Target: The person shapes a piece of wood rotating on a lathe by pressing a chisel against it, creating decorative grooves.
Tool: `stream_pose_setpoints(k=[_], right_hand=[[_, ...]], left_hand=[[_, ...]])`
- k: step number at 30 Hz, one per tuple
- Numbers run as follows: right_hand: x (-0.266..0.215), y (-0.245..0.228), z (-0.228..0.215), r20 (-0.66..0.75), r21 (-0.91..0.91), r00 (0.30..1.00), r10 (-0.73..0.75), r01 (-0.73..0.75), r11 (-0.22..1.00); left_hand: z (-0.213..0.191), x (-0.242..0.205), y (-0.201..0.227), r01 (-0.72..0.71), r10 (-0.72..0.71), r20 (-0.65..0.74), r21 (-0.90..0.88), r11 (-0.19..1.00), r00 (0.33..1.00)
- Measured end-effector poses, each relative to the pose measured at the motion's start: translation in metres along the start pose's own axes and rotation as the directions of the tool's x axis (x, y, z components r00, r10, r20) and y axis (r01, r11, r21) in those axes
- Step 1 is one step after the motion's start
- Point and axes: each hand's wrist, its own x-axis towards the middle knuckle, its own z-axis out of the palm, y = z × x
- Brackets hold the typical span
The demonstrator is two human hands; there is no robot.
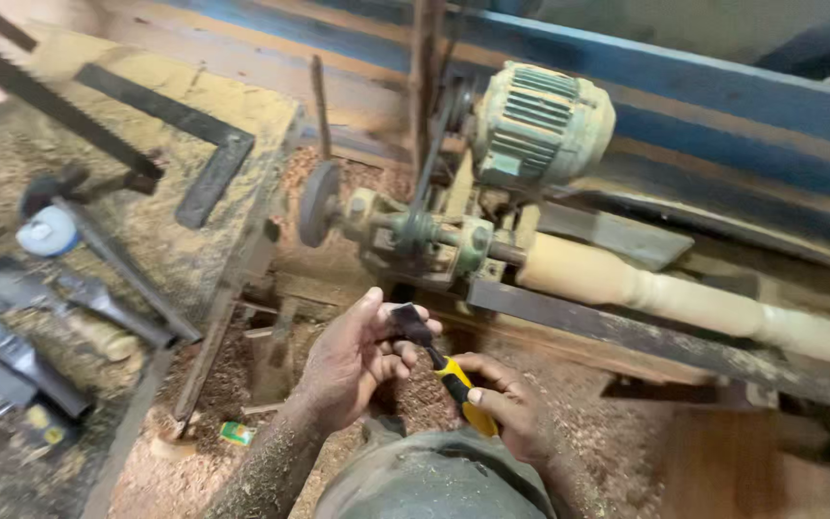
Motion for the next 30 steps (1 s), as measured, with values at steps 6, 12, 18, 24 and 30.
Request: stream_pose_setpoints(k=[6, 12, 18, 24, 30], right_hand=[[-0.07, 0.017, -0.057, -0.271, -0.196, 0.948, 0.167, -0.224, 0.955], [-0.094, 0.045, -0.09, -0.753, 0.15, 0.631, 0.186, -0.11, 0.982], [-0.056, 0.07, -0.113, -0.833, 0.334, 0.42, 0.361, -0.139, 0.932], [-0.013, 0.075, -0.104, -0.803, 0.547, 0.374, 0.464, 0.156, 0.822], [0.007, 0.09, -0.1, -0.908, 0.338, 0.315, 0.275, 0.167, 0.926]], left_hand=[[0.069, 0.065, -0.109, 0.182, -0.172, -0.063, 0.388, 0.903, 0.983], [0.126, 0.103, -0.176, 0.135, -0.295, 0.012, 0.872, 0.471, 0.955], [0.122, 0.126, -0.189, -0.343, -0.059, 0.363, 0.913, 0.22, 0.93], [0.142, 0.16, -0.173, -0.422, -0.278, 0.425, 0.903, 0.075, 0.861], [0.139, 0.166, -0.163, -0.477, -0.266, 0.477, 0.876, 0.069, 0.838]])
